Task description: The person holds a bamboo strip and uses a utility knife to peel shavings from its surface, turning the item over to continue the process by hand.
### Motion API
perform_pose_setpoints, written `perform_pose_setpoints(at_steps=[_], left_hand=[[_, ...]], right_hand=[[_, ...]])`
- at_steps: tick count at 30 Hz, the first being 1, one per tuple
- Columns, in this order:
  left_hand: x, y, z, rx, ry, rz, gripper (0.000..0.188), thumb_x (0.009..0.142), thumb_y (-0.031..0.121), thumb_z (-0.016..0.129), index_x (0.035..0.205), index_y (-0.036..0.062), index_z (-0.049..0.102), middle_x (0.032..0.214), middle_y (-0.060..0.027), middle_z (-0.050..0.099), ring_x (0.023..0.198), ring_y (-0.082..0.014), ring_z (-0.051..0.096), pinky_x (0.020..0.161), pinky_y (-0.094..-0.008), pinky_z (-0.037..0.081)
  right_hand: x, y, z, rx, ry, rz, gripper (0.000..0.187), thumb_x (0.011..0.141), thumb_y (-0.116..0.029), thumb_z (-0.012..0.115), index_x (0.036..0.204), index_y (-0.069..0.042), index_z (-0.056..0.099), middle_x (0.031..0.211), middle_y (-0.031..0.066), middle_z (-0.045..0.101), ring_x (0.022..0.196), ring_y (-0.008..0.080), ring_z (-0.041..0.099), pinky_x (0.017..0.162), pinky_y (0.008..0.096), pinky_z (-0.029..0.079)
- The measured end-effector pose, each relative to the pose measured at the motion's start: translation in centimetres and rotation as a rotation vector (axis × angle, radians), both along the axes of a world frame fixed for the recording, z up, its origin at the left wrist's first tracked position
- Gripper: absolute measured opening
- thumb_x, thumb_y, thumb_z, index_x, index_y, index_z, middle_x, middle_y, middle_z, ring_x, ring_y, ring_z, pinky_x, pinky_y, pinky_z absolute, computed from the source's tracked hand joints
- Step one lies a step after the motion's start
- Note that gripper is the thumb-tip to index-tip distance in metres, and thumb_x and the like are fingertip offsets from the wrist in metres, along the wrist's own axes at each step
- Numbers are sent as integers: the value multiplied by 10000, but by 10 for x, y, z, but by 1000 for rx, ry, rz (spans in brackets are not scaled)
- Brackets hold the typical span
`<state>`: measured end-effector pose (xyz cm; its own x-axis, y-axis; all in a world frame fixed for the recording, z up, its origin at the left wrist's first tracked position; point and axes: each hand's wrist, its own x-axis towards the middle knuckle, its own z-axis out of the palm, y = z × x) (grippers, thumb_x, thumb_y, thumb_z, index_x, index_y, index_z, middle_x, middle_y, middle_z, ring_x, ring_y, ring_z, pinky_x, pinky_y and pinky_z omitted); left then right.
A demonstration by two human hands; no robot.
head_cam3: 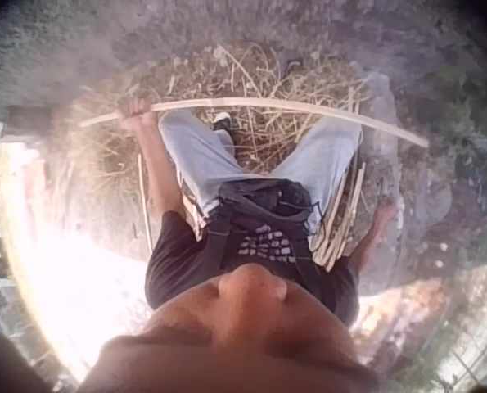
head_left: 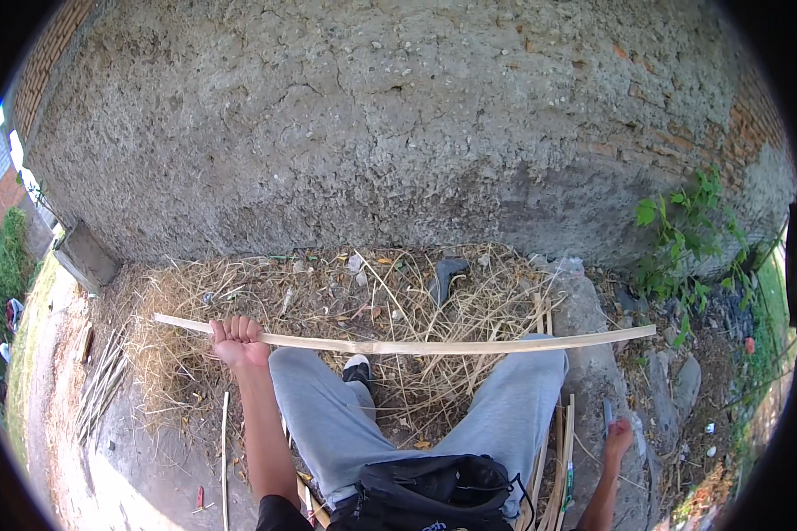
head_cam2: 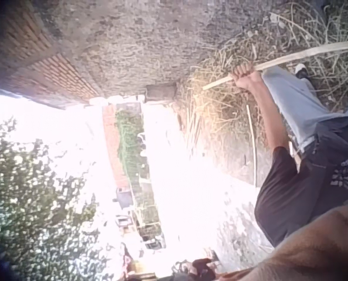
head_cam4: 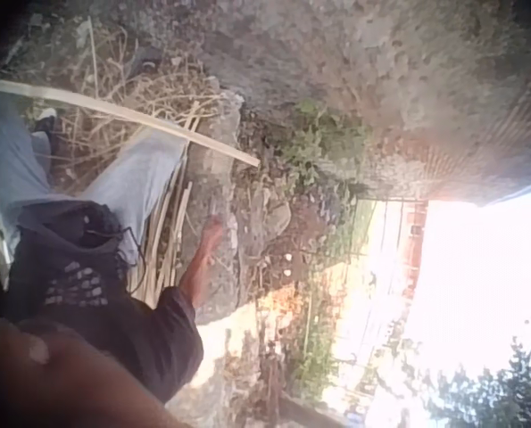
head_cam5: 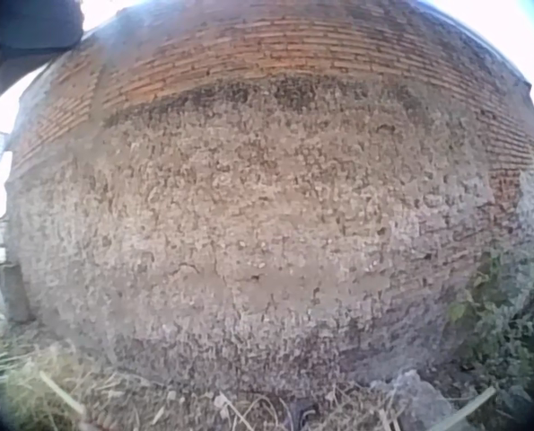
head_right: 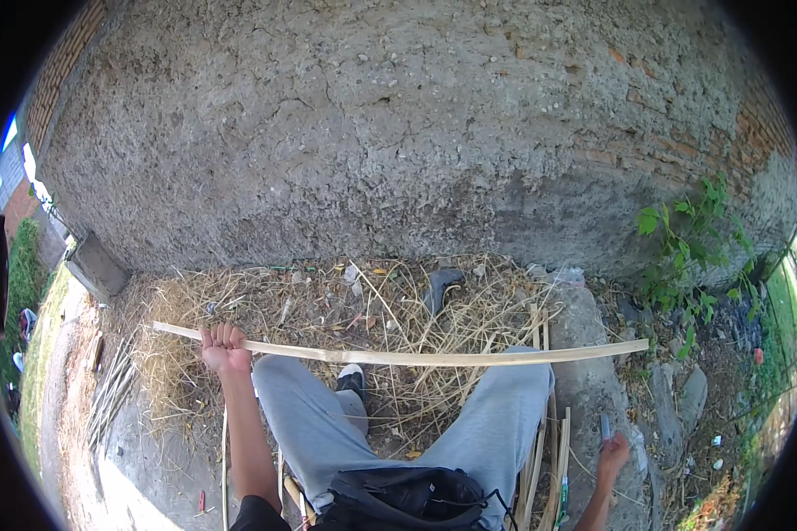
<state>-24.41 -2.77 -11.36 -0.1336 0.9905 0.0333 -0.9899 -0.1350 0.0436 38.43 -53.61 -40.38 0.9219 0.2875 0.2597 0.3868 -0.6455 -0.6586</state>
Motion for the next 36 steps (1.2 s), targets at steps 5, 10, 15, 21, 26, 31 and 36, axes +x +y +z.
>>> perform_pose_setpoints(at_steps=[5, 10, 15, 21, 26, 31, 36], left_hand=[[25, 34, 17, 105, -114, -36, 527, 1002, 445, 383, 590, 147, 244, 518, 42, 145, 439, -104, 105, 397, -266, 116], [62, 75, 55, 274, -196, -82, 537, 1000, 461, 370, 585, 141, 254, 509, 33, 165, 441, -108, 134, 415, -267, 153], [109, 99, 76, 350, 97, -61, 524, 1008, 453, 345, 611, 112, 311, 561, -14, 288, 534, -138, 305, 508, -288, 304], [120, 114, 61, 215, 603, -138, 361, 1015, 404, 359, 899, 98, 511, 903, -83, 582, 864, -219, 558, 783, -403, 495], [126, 118, 38, 290, 850, -335, 170, 965, 227, 548, 1044, 79, 520, 1023, -96, 603, 927, -233, 609, 810, -409, 535], [123, 125, 21, 115, 789, -282, 134, 948, 154, 568, 1037, 65, 522, 1018, -99, 614, 968, -242, 611, 870, -420, 533], [123, 118, 27, 198, 705, -238, 206, 932, 116, 586, 1108, 82, 484, 1075, -88, 593, 1068, -265, 600, 908, -401, 520]], right_hand=[[-80, 176, 184, 586, 479, 394, 311, 960, -227, 566, 1110, 43, 608, 920, 113, 655, 808, 164, 636, 750, 298, 526], [-170, 331, 295, 1081, 990, 870, 489, 974, -319, 527, 1343, -29, 391, 1263, 198, 503, 1056, 271, 589, 870, 409, 528], [-202, 413, 344, 1410, 917, 835, 408, 976, -300, 528, 1292, -59, 436, 1254, 167, 529, 1032, 253, 599, 800, 391, 547], [-146, 473, 317, 1359, 861, 696, 311, 953, -233, 578, 1201, -54, 521, 1113, 111, 624, 917, 180, 629, 710, 330, 559], [-119, 487, 289, 1404, 990, 569, 297, 937, -183, 601, 1185, -40, 521, 1103, 118, 629, 872, 176, 630, 738, 281, 560], [-134, 481, 302, 1352, 950, 640, 313, 932, -182, 611, 1190, -33, 517, 1106, 128, 633, 858, 172, 638, 725, 292, 562], [-138, 471, 302, 1257, 875, 662, 339, 909, -164, 642, 1199, -39, 517, 1067, 106, 651, 864, 166, 648, 720, 285, 547]])
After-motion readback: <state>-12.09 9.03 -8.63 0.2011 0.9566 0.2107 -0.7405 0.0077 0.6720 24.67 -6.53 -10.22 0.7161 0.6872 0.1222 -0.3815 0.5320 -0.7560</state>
